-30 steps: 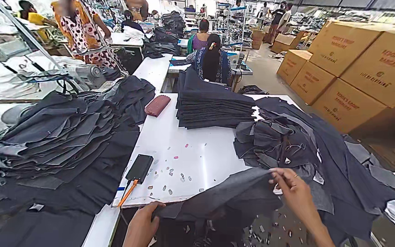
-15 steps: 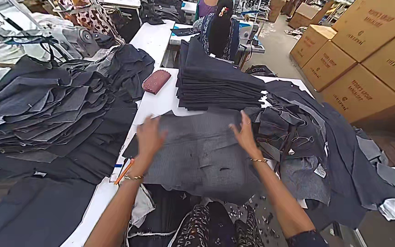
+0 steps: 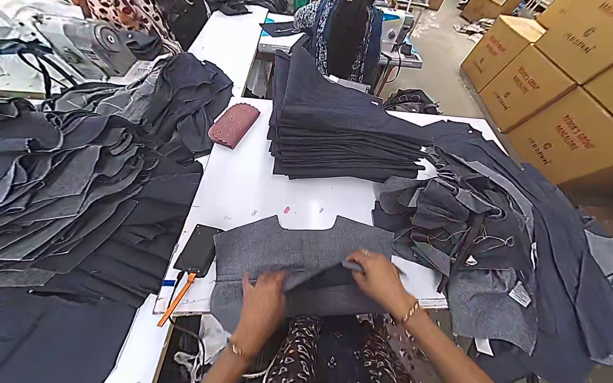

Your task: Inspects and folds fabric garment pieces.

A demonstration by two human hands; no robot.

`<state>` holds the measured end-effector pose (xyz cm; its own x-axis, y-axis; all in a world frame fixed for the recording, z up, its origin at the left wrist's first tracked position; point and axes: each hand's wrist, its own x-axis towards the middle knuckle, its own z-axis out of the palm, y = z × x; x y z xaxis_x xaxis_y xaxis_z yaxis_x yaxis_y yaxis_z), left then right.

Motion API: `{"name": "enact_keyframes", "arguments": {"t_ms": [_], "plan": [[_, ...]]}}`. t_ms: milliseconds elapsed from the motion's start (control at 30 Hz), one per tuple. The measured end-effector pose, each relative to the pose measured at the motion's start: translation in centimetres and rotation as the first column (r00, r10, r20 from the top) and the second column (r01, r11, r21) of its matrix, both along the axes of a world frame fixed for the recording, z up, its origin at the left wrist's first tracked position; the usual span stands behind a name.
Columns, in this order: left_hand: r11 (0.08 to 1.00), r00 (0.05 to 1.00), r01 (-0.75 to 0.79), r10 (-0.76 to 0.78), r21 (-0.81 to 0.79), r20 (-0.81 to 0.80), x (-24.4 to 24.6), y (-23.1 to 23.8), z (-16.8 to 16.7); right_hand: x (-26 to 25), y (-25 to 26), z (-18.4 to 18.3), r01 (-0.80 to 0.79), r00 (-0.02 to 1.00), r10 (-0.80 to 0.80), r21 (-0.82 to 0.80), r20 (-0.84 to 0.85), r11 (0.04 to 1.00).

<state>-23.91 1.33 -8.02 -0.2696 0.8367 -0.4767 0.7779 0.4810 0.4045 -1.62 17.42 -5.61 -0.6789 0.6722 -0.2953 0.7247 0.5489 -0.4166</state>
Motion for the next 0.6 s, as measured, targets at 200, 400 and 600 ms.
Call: {"name": "enact_keyframes", "arguments": {"t_ms": [200, 400, 600], "plan": [[0.972, 0.993, -0.031, 0.004, -0.232, -0.119, -8.9, 10.7, 0.2, -4.5, 8.0, -4.4, -0.079, 0.985, 0.087, -0.063, 0.148, 0.995], [0.894, 0.954, -0.187, 0.264, 0.407, -0.141, -7.5, 8.8, -4.4, -4.9, 9.3, -10.9, 0.084, 0.958, 0.036, 0.398, -0.286, 0.914], [0.777, 0.958, 0.202, -0.028, 0.597, -0.287, 0.2, 1.7, -10.8, -6.0, 9.6, -10.4, 0.160, 0.966, -0.066, 0.375, -0.252, 0.913]]}}
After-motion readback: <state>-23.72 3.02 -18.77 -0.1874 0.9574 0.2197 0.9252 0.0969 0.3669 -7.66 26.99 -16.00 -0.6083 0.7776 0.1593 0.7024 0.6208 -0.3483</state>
